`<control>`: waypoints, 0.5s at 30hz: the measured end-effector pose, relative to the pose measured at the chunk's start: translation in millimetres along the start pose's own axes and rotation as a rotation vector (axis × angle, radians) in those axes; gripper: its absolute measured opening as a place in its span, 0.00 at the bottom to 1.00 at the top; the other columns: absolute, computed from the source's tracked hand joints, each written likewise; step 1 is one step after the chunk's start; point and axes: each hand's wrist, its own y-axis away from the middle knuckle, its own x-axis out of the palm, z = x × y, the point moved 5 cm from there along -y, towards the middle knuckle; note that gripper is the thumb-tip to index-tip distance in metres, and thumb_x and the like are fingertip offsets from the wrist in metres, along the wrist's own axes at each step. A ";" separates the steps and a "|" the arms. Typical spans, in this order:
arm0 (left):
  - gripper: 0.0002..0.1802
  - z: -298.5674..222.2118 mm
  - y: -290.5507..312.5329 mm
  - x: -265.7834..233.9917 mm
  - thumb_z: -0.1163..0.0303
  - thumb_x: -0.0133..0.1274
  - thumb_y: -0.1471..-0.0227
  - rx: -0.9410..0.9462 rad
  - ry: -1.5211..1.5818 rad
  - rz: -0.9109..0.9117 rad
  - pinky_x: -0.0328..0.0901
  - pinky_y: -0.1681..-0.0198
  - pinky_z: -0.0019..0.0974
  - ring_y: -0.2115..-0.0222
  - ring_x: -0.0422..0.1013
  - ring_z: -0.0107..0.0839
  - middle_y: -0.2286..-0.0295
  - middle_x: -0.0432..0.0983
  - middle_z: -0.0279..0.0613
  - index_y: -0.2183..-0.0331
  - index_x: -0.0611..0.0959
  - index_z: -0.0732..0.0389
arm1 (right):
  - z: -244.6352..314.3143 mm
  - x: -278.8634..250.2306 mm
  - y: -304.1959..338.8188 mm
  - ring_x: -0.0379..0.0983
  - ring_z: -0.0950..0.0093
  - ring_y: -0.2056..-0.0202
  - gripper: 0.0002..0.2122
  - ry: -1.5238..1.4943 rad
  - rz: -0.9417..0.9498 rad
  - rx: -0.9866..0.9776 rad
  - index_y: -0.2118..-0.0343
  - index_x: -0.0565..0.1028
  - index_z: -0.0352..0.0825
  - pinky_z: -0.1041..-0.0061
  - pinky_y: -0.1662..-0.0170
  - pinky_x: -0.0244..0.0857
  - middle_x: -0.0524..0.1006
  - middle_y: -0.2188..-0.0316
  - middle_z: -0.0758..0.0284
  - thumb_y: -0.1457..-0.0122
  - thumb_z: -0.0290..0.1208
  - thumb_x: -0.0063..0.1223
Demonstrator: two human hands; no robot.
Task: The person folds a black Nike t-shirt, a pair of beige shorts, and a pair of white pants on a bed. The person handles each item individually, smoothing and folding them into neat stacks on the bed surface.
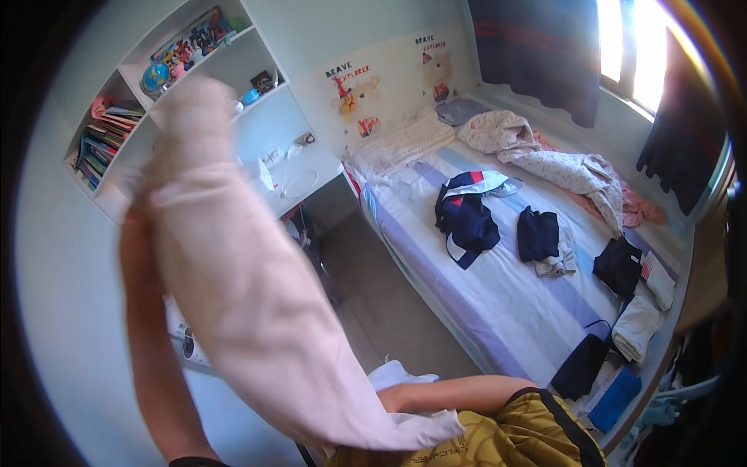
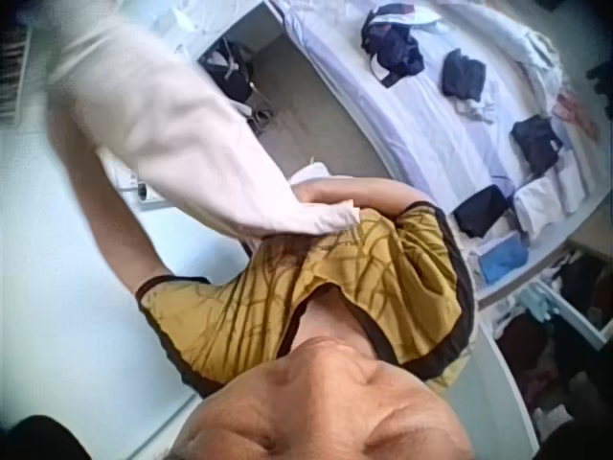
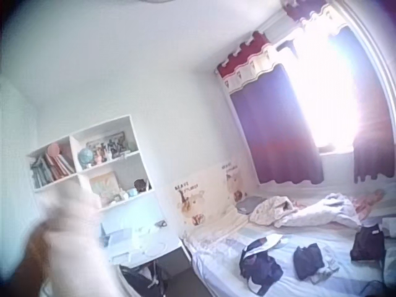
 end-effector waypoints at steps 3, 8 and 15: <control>0.26 23.6 53.3 119.7 0.50 0.54 0.48 -0.618 0.197 0.030 0.69 0.67 0.40 0.72 0.75 0.36 0.71 0.78 0.50 0.66 0.79 0.69 | -19.4 10.7 -9.9 0.62 0.72 0.45 0.26 -0.114 -0.031 0.006 0.43 0.66 0.34 0.68 0.41 0.55 0.68 0.46 0.64 0.42 0.40 0.55; 0.17 59.6 314.7 311.4 0.56 0.52 0.46 -0.511 0.340 1.078 0.68 0.71 0.37 0.78 0.72 0.28 0.73 0.77 0.41 0.66 0.80 0.62 | -25.4 14.7 -17.5 0.62 0.72 0.45 0.26 -0.215 -0.091 -0.027 0.43 0.66 0.34 0.68 0.41 0.55 0.68 0.45 0.63 0.42 0.41 0.55; 0.10 -31.6 336.2 222.0 0.70 0.51 0.46 -0.249 1.113 0.690 0.67 0.61 0.32 0.67 0.72 0.28 0.68 0.78 0.37 0.64 0.81 0.65 | -29.5 -19.2 9.3 0.62 0.72 0.45 0.27 -0.355 -0.310 -0.043 0.43 0.66 0.34 0.67 0.41 0.55 0.68 0.45 0.63 0.43 0.42 0.55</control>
